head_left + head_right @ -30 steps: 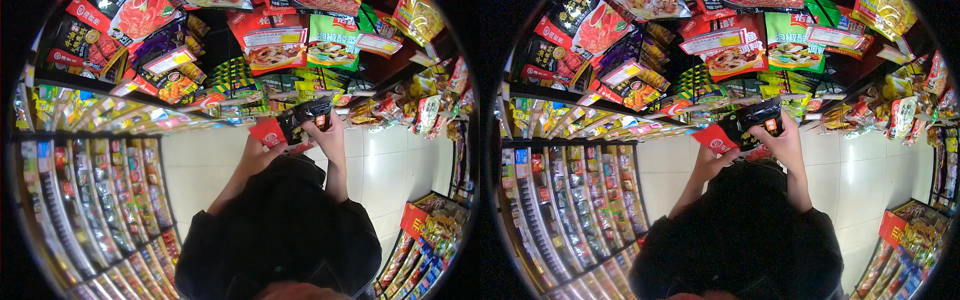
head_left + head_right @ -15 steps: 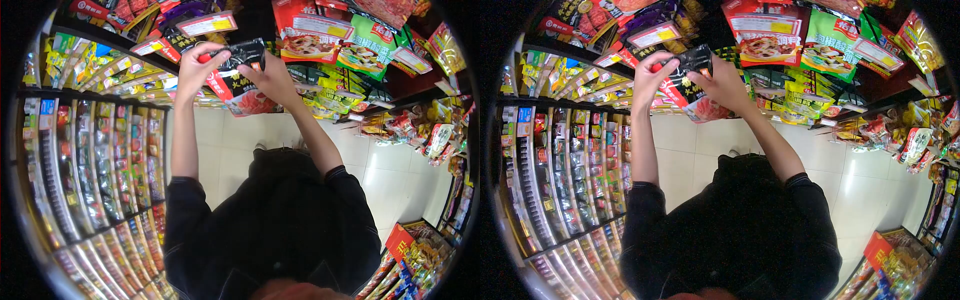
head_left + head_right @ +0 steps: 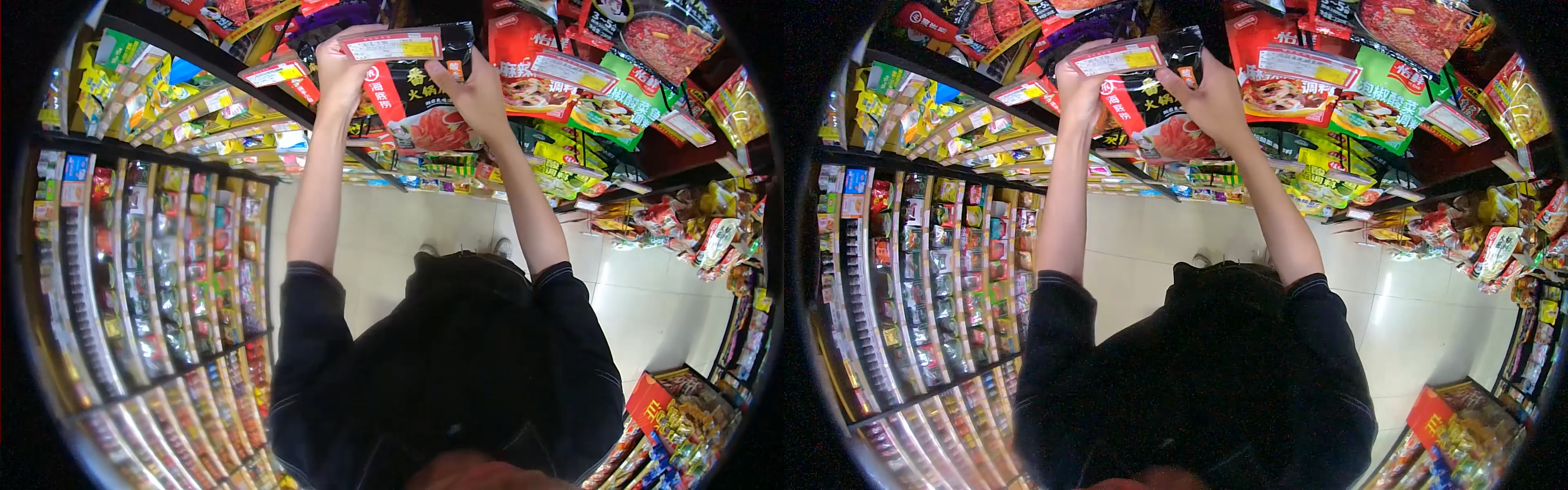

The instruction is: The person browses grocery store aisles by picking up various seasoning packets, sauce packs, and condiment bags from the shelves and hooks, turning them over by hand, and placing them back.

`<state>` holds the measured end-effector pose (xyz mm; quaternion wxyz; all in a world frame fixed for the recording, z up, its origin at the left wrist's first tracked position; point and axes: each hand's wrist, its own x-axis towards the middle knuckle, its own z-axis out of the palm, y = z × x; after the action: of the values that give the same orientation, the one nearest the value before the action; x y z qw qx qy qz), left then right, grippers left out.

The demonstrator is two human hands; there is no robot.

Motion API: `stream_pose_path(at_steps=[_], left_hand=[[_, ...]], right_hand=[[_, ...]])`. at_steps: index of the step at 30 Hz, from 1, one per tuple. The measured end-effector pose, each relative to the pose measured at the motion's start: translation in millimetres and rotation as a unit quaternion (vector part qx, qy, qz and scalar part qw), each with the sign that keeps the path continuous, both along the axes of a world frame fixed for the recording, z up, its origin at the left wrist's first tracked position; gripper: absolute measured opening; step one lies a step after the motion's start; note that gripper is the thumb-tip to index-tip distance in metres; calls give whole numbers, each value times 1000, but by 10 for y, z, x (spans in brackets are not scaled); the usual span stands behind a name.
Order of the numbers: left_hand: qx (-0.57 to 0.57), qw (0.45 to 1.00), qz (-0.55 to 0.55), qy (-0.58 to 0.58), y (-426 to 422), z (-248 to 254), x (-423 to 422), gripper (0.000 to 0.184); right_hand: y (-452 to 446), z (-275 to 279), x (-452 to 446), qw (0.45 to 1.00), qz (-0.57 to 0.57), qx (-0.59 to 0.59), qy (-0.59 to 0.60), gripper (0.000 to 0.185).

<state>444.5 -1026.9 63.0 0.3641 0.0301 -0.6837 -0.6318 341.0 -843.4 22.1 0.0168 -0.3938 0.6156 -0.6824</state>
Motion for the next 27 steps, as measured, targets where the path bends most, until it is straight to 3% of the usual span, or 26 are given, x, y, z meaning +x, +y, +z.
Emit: stream_pose_path(at_steps=[1,7,8,10,12,14,16,19,22,23,27], left_hand=[[2,1000,-10,1,1,9,-18,30],[-15,998,-42,-44,53,100,-129,30],[-104,990,-7,-97,77,172,-116,32],[-274,957,95,-29,75,130,-180,31],[-334,922,195,30,296,-33,-199,33],[-501,816,287,-8,551,-26,-70,50],[-462,845,263,-47,667,-369,-55,72],[-448,860,229,-85,763,-675,-174,84],[-483,845,201,-113,724,-808,-312,86],[-436,864,157,-199,665,-830,-351,88],[-511,814,244,-131,666,-740,-533,88]], right_hand=[[38,55,15,1000,11,26,-10,35],[-46,-42,19,999,-31,14,-11,34],[-75,-43,9,999,-41,-3,-18,35],[-148,-50,-22,996,-84,9,-8,35],[-246,-77,-102,991,-132,14,10,36],[-286,-46,-167,992,-127,-5,-3,38],[-381,-104,-293,988,-156,-5,13,38],[-422,-84,-350,986,-164,15,11,41],[-337,-98,-337,991,-129,44,0,46],[-272,-149,-280,992,-117,41,1,48],[461,-339,240,992,-70,78,64,43]])
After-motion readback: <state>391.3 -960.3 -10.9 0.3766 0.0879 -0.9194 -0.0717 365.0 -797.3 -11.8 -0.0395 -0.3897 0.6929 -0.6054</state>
